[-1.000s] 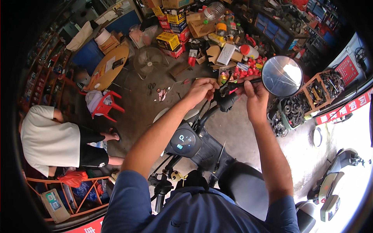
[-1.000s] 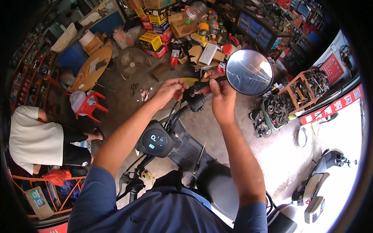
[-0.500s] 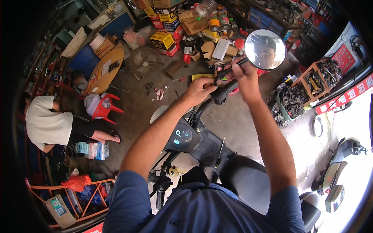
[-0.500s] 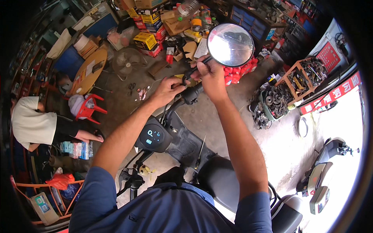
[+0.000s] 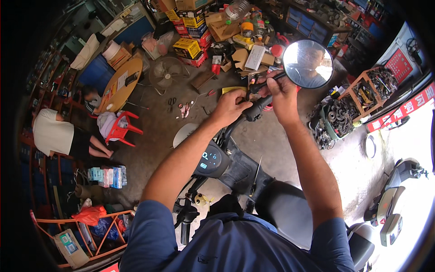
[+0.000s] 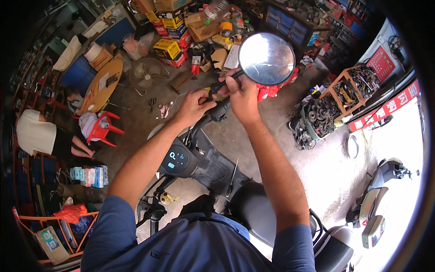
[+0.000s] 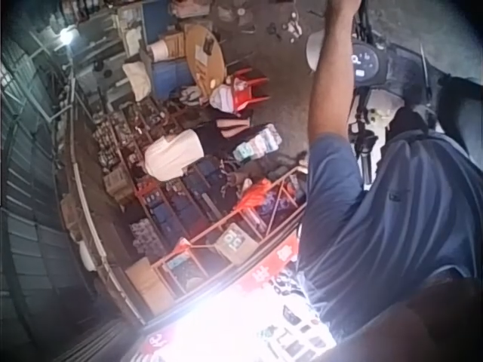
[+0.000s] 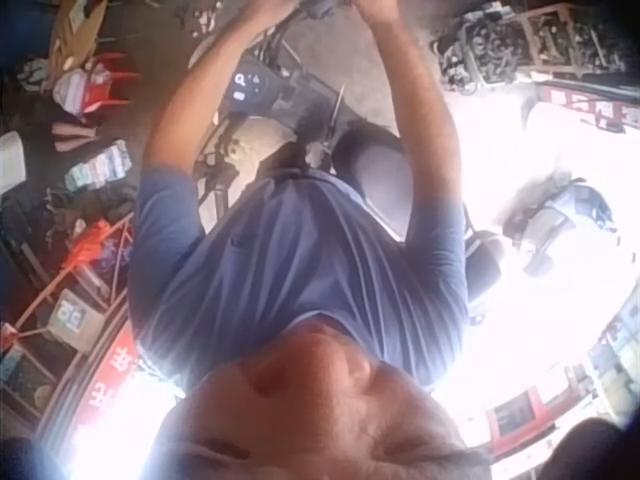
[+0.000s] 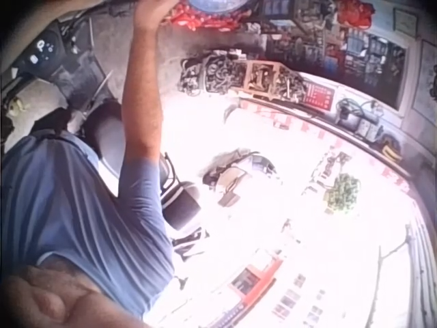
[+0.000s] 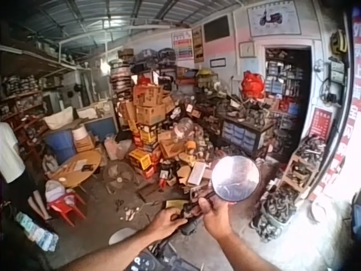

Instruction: Installing and adjusting the rear-view mirrors on an electric scooter.

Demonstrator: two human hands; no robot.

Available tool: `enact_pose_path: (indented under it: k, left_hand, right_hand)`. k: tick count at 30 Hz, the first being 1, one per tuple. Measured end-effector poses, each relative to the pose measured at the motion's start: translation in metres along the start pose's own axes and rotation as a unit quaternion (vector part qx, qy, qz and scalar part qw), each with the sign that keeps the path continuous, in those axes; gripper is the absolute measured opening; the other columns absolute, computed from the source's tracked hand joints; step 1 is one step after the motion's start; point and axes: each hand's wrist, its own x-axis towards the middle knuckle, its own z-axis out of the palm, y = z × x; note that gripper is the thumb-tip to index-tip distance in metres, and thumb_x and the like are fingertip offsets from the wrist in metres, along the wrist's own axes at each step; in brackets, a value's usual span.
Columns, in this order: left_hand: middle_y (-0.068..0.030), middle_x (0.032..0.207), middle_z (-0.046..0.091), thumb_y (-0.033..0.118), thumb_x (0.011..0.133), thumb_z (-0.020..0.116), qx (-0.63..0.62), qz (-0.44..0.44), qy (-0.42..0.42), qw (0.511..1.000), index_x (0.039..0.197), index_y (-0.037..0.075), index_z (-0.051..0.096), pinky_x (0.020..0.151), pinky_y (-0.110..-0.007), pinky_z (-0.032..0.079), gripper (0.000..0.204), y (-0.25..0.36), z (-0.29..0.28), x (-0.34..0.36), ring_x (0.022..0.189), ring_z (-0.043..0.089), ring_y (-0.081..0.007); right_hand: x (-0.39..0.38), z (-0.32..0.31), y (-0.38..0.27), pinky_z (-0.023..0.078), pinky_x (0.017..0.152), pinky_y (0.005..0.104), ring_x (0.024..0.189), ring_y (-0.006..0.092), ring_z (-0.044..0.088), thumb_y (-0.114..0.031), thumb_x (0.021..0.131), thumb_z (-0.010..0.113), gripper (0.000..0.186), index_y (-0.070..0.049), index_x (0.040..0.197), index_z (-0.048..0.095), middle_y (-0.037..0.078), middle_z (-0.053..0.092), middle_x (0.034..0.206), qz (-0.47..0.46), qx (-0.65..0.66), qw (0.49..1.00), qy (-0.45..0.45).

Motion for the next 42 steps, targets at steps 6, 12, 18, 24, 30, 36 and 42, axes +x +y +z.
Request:
enact_pose_path:
  k: [6, 12, 18, 24, 30, 36, 42]
  left_hand:
    - [-0.0057, 0.070, 0.057, 0.012, 0.080, 0.075, -0.009, -0.013, -0.003, 1.000, 0.089, 0.001, 0.061, 0.062, -0.030, 0.044, 0.020, 0.016, -0.004, -0.002, 0.066, 0.053, -0.0134]
    - [-0.0075, 0.070, 0.057, 0.017, 0.078, 0.077, 0.088, -0.020, 0.028, 0.996, 0.086, 0.001, 0.060, 0.061, -0.032, 0.044, 0.025, 0.026, -0.005, -0.002, 0.064, 0.052, -0.0167]
    - [-0.0075, 0.069, 0.056, 0.023, 0.077, 0.079, 0.052, 0.027, 0.026, 0.998, 0.085, 0.002, 0.057, 0.058, -0.033, 0.042, 0.031, 0.015, -0.008, -0.002, 0.062, 0.050, -0.0175]
    - [-0.0051, 0.068, 0.055, 0.019, 0.082, 0.073, 0.089, -0.009, 0.026, 0.996, 0.098, 0.003, 0.061, 0.055, -0.032, 0.040, 0.025, 0.018, -0.011, -0.005, 0.061, 0.050, -0.0126]
    - [-0.0034, 0.072, 0.061, 0.014, 0.086, 0.065, 0.042, -0.052, 0.194, 0.979, 0.097, 0.002, 0.066, 0.062, -0.028, 0.046, 0.016, 0.060, -0.032, -0.014, 0.067, 0.056, -0.0101]
    - [0.0025, 0.070, 0.056, 0.012, 0.090, 0.062, -0.024, -0.026, 0.243, 0.969, 0.095, 0.001, 0.064, 0.059, -0.025, 0.040, 0.013, 0.131, -0.007, -0.082, 0.064, 0.046, -0.0054]
    - [0.0018, 0.066, 0.050, 0.005, 0.088, 0.063, 0.025, -0.019, 0.227, 0.973, 0.096, 0.003, 0.063, 0.052, -0.025, 0.034, 0.008, 0.186, 0.027, -0.203, 0.059, 0.038, -0.0055]
  right_hand:
    - [-0.002, 0.001, 0.000, 0.051, 0.063, 0.0259, 0.069, 0.0119, 0.062, -0.003, 0.097, 0.047, 0.010, 0.003, 0.099, 0.055, 0.010, 0.064, 0.095, 0.014, 0.004, 1.000, 0.012]
    - [-0.004, 0.002, 0.001, 0.051, 0.063, 0.0254, 0.069, 0.0123, 0.062, -0.002, 0.097, 0.048, 0.009, 0.002, 0.102, 0.054, 0.010, 0.064, 0.095, 0.006, -0.005, 1.000, 0.013]
    - [-0.006, 0.004, 0.002, 0.051, 0.063, 0.0253, 0.070, 0.0124, 0.062, -0.002, 0.097, 0.048, 0.009, 0.002, 0.104, 0.053, 0.011, 0.065, 0.094, -0.013, -0.002, 1.000, 0.006]
    - [-0.009, 0.000, 0.003, 0.051, 0.065, 0.0250, 0.070, 0.0119, 0.062, 0.000, 0.096, 0.049, 0.008, 0.000, 0.103, 0.054, 0.008, 0.065, 0.093, -0.034, -0.011, 0.999, 0.005]
    - [-0.008, 0.001, 0.005, 0.051, 0.068, 0.0249, 0.075, 0.0128, 0.064, 0.002, 0.096, 0.048, 0.010, -0.001, 0.104, 0.054, 0.008, 0.065, 0.100, -0.040, -0.020, 0.998, -0.049]
    - [0.000, -0.013, 0.010, 0.048, 0.072, 0.0260, 0.083, 0.0142, 0.065, 0.001, 0.096, 0.046, 0.014, -0.002, 0.107, 0.055, 0.010, 0.066, 0.110, 0.004, 0.006, 0.991, -0.133]
    - [-0.005, -0.032, 0.012, 0.050, 0.079, 0.0278, 0.088, 0.0134, 0.064, 0.001, 0.095, 0.049, 0.017, -0.004, 0.110, 0.057, 0.008, 0.067, 0.110, -0.013, 0.007, 0.981, -0.194]
